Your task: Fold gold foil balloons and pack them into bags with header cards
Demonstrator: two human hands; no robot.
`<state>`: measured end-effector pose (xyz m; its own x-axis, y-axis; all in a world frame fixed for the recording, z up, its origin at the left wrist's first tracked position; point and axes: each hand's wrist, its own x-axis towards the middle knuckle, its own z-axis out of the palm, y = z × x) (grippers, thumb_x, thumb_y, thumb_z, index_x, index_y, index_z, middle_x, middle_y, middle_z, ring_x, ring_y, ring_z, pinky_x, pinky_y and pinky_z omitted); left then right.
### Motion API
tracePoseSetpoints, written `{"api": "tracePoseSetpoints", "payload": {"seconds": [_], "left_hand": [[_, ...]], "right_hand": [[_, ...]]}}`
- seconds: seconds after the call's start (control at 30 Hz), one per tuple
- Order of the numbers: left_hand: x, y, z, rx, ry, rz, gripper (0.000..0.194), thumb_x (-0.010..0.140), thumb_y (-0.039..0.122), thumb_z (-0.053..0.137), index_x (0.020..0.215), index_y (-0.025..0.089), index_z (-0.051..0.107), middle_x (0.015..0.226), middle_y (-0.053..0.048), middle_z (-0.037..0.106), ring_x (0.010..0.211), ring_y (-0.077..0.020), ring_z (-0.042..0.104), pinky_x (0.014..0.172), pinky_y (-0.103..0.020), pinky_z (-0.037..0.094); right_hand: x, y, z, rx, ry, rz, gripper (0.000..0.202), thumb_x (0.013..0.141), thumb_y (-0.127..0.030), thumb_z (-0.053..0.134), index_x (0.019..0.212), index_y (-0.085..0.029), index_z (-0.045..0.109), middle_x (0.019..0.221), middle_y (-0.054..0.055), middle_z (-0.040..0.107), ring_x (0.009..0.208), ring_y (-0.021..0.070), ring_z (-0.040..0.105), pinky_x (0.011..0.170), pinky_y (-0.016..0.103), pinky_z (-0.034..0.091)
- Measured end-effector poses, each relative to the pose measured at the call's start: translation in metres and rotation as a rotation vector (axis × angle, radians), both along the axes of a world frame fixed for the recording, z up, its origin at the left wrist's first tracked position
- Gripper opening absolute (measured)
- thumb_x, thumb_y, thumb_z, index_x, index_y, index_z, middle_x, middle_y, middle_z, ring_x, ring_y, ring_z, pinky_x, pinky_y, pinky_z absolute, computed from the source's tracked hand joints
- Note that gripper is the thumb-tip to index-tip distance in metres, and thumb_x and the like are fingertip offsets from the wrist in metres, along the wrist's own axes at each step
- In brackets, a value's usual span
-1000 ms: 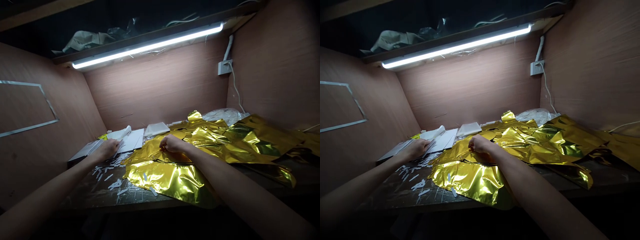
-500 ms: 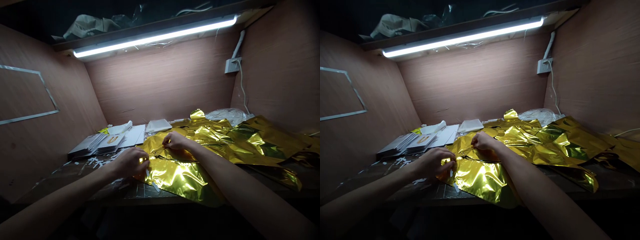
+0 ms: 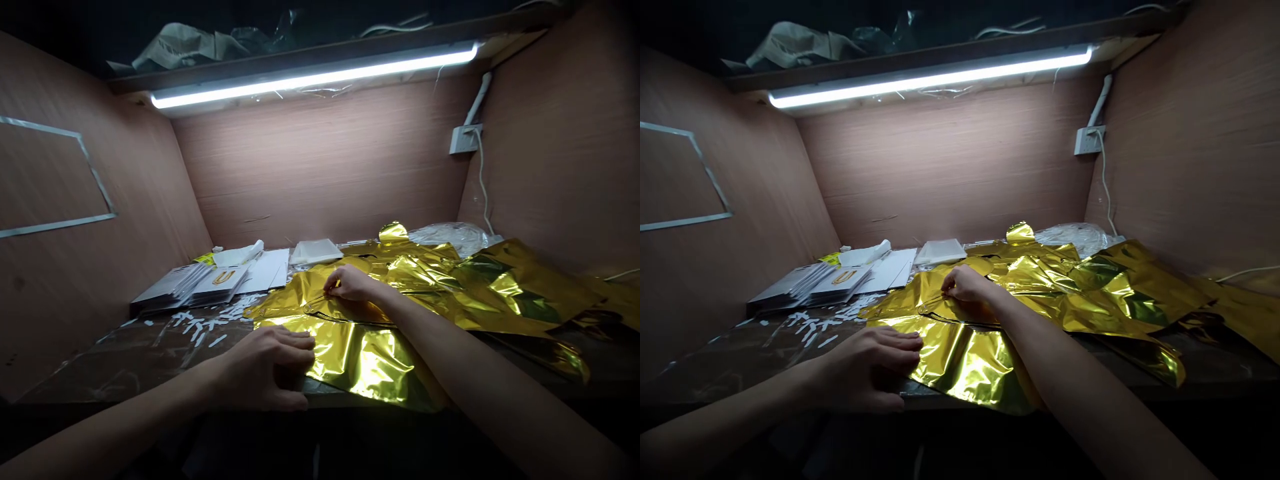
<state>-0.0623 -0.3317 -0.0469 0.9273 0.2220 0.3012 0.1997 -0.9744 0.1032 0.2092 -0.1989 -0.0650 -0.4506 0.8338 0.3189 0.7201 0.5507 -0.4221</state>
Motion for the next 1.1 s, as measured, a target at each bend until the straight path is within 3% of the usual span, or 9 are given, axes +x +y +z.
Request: {"api": "tracePoseSetpoints", "payload": {"seconds": [0.2,0.43,0.5,0.6,0.67,0.73,0.87,1.0,1.1], "left_hand": [[-0.004,-0.020,-0.014,0.013,-0.109,0.000,0.014,0.097,0.026,0.059,0.095,0.023,0.073,0.083,-0.006,0.076,0.078,-0.0199,0.073,0.076,-0.028,0.054],[-0.005,-0.025,-0.016,0.001,-0.113,0.033,0.013,0.100,0.021,0.057,0.097,0.022,0.070,0.070,-0.003,0.069,0.063,-0.0157,0.066,0.063,-0.026,0.046],[-0.003,-0.026,-0.017,0.021,-0.120,0.011,0.014,0.100,0.016,0.054,0.098,0.021,0.067,0.070,-0.002,0.067,0.063,-0.0152,0.064,0.063,-0.027,0.044],[0.000,-0.025,-0.018,0.029,-0.148,0.026,0.017,0.099,0.012,0.049,0.108,0.020,0.062,0.080,-0.003,0.068,0.069,-0.0159,0.062,0.065,-0.028,0.044],[0.002,-0.023,-0.018,0.008,-0.146,0.070,0.023,0.098,0.010,0.046,0.117,0.020,0.057,0.091,-0.005,0.068,0.074,-0.0163,0.062,0.066,-0.028,0.045],[0.004,-0.020,-0.016,-0.025,-0.144,0.096,0.028,0.099,0.011,0.043,0.124,0.020,0.053,0.097,-0.006,0.066,0.075,-0.0154,0.060,0.066,-0.026,0.045],[0.008,-0.009,-0.012,-0.059,-0.203,0.110,0.030,0.101,0.013,0.041,0.127,0.021,0.052,0.106,-0.008,0.061,0.078,-0.0145,0.060,0.067,-0.025,0.047],[0.011,0.007,-0.011,-0.074,-0.227,0.174,0.021,0.102,0.016,0.042,0.109,0.019,0.062,0.105,-0.009,0.061,0.081,-0.0154,0.061,0.071,-0.027,0.048],[0.012,0.021,-0.010,-0.086,-0.196,0.221,0.014,0.095,0.015,0.051,0.100,0.018,0.064,0.089,-0.005,0.066,0.074,-0.0158,0.060,0.068,-0.027,0.044]], "right_hand": [[0.001,-0.006,0.018,0.012,-0.185,-0.019,0.026,0.079,-0.009,0.072,0.099,-0.020,0.084,0.095,0.006,0.081,0.086,0.0182,0.072,0.076,0.023,0.049],[0.005,-0.032,0.077,0.048,-0.332,-0.157,0.021,0.086,-0.024,0.073,0.104,-0.021,0.083,0.099,0.012,0.079,0.097,0.0245,0.071,0.090,0.032,0.051],[0.018,-0.042,0.094,-0.035,-0.318,-0.097,0.023,0.086,-0.029,0.074,0.106,-0.023,0.082,0.106,0.010,0.079,0.100,0.0237,0.071,0.092,0.033,0.052],[0.052,-0.053,0.108,-0.219,-0.141,0.107,0.032,0.094,-0.038,0.064,0.120,-0.024,0.076,0.119,0.009,0.077,0.105,0.0205,0.072,0.090,0.032,0.055],[0.075,-0.057,0.109,-0.167,-0.009,0.046,0.040,0.100,-0.044,0.050,0.113,-0.017,0.077,0.113,0.011,0.078,0.100,0.0177,0.072,0.087,0.029,0.056],[0.091,-0.059,0.106,-0.056,0.035,-0.109,0.043,0.099,-0.045,0.049,0.087,-0.017,0.079,0.098,0.013,0.080,0.092,0.0179,0.073,0.087,0.028,0.056],[0.099,-0.063,0.097,0.025,0.007,-0.201,0.025,0.092,-0.035,0.065,0.105,-0.020,0.081,0.099,0.012,0.080,0.092,0.0238,0.074,0.088,0.037,0.057],[0.090,-0.083,0.089,0.264,-0.259,-0.244,0.030,0.088,-0.032,0.069,0.114,-0.024,0.079,0.113,0.011,0.078,0.104,0.0291,0.072,0.099,0.047,0.053],[0.071,-0.113,0.086,0.196,-0.270,-0.183,0.031,0.087,-0.039,0.072,0.115,-0.028,0.079,0.115,0.007,0.078,0.108,0.0279,0.071,0.099,0.044,0.053]]}}
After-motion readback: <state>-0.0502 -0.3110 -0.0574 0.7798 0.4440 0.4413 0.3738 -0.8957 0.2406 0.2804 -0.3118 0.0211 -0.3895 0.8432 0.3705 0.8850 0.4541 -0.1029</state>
